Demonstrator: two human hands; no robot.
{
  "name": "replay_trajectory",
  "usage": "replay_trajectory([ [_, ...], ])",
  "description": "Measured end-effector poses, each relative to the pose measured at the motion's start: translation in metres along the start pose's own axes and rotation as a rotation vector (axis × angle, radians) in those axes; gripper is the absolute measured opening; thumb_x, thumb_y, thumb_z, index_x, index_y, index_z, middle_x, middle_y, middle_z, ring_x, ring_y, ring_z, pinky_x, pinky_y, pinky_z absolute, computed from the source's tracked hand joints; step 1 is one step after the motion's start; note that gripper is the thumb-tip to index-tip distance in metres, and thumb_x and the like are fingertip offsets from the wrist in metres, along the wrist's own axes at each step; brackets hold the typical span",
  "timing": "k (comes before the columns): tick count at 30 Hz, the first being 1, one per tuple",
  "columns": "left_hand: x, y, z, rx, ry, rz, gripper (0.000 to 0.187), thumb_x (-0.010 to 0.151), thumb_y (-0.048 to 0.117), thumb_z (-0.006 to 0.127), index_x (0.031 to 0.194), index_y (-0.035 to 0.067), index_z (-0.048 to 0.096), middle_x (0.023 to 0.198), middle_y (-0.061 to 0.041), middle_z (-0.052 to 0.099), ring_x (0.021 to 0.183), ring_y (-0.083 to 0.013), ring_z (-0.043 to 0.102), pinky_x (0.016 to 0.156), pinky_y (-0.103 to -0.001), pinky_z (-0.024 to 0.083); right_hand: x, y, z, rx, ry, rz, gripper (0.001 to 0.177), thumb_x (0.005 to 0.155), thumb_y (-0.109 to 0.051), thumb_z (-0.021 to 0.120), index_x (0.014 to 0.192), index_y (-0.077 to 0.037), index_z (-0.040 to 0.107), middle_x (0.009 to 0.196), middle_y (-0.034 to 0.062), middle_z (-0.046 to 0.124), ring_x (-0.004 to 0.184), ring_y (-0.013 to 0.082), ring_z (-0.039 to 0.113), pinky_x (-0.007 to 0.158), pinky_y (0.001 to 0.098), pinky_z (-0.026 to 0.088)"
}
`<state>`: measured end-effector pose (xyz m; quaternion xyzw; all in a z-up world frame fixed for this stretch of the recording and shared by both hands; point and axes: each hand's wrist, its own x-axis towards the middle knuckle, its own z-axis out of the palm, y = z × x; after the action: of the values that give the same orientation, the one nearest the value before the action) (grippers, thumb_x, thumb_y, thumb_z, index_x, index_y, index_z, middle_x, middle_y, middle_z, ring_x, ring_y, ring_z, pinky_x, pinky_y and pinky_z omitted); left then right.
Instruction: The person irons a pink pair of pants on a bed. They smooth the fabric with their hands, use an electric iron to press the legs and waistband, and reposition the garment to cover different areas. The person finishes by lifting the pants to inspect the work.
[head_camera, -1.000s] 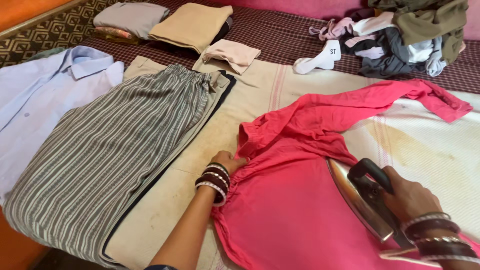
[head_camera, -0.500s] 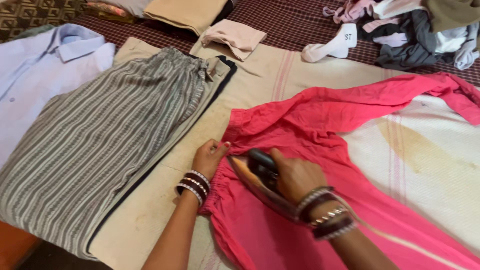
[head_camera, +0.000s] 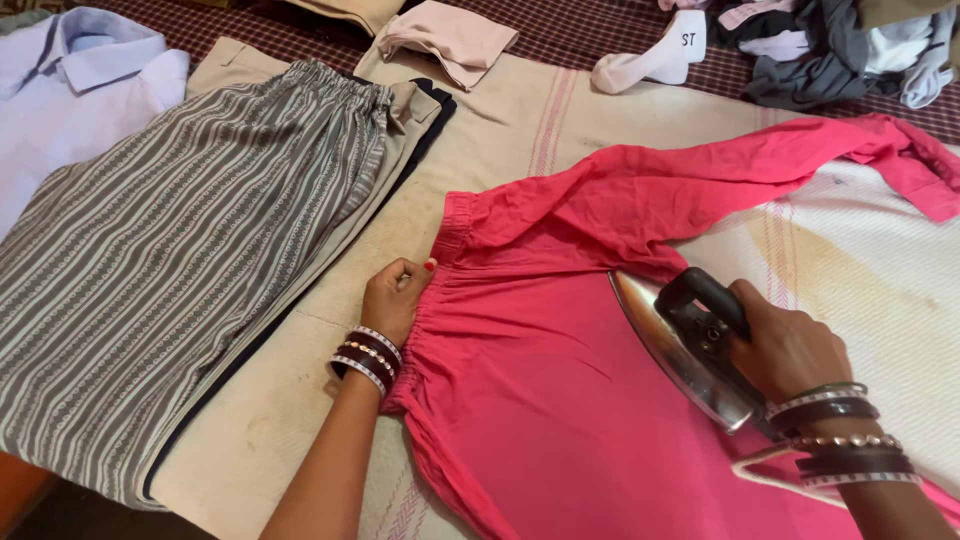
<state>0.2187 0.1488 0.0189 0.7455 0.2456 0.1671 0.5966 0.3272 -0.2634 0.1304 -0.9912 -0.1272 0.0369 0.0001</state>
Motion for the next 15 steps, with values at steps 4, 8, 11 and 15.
replay_trajectory([
  [4, 0.002, -0.009, 0.002, -0.071, 0.043, 0.184, 0.031, 0.099, 0.027, 0.071, 0.08, 0.003, 0.065, 0.064, 0.008, 0.058, 0.061, -0.0011, 0.046, 0.055, -0.022, 0.043, 0.0, -0.049, 0.002, 0.166, 0.011, -0.075, 0.042, 0.085, -0.029, 0.064, 0.126, -0.027, 0.055, 0.091, 0.023, 0.074, 0.087, 0.0453, 0.071, 0.077, 0.0577, 0.054],
  [8, 0.003, -0.011, 0.001, 0.024, 0.077, 0.222, 0.032, 0.098, 0.027, 0.071, 0.079, 0.003, 0.064, 0.058, 0.007, 0.051, 0.057, -0.0037, 0.04, 0.049, -0.026, 0.036, -0.016, -0.139, 0.002, 0.35, -0.016, -0.319, 0.035, 0.086, -0.033, 0.064, 0.116, -0.018, 0.055, 0.09, 0.0228, 0.073, 0.083, 0.045, 0.071, 0.071, 0.0585, 0.054],
  [11, 0.0, -0.006, 0.0, 0.097, 0.081, 0.161, 0.033, 0.098, 0.028, 0.072, 0.078, 0.003, 0.063, 0.054, 0.004, 0.047, 0.053, -0.007, 0.035, 0.047, -0.03, 0.031, -0.052, -0.186, -0.005, 0.314, -0.066, -0.394, 0.033, 0.09, -0.035, 0.063, 0.115, -0.015, 0.052, 0.085, 0.0237, 0.071, 0.079, 0.0463, 0.069, 0.068, 0.0593, 0.052],
  [15, -0.003, -0.003, -0.001, 0.064, 0.083, 0.118, 0.036, 0.099, 0.029, 0.071, 0.077, 0.002, 0.061, 0.055, 0.003, 0.044, 0.054, -0.0077, 0.033, 0.048, -0.031, 0.028, -0.064, -0.171, -0.011, 0.23, -0.146, -0.241, 0.039, 0.093, -0.045, 0.059, 0.117, -0.016, 0.05, 0.086, 0.0191, 0.073, 0.079, 0.0419, 0.072, 0.069, 0.0577, 0.055],
])
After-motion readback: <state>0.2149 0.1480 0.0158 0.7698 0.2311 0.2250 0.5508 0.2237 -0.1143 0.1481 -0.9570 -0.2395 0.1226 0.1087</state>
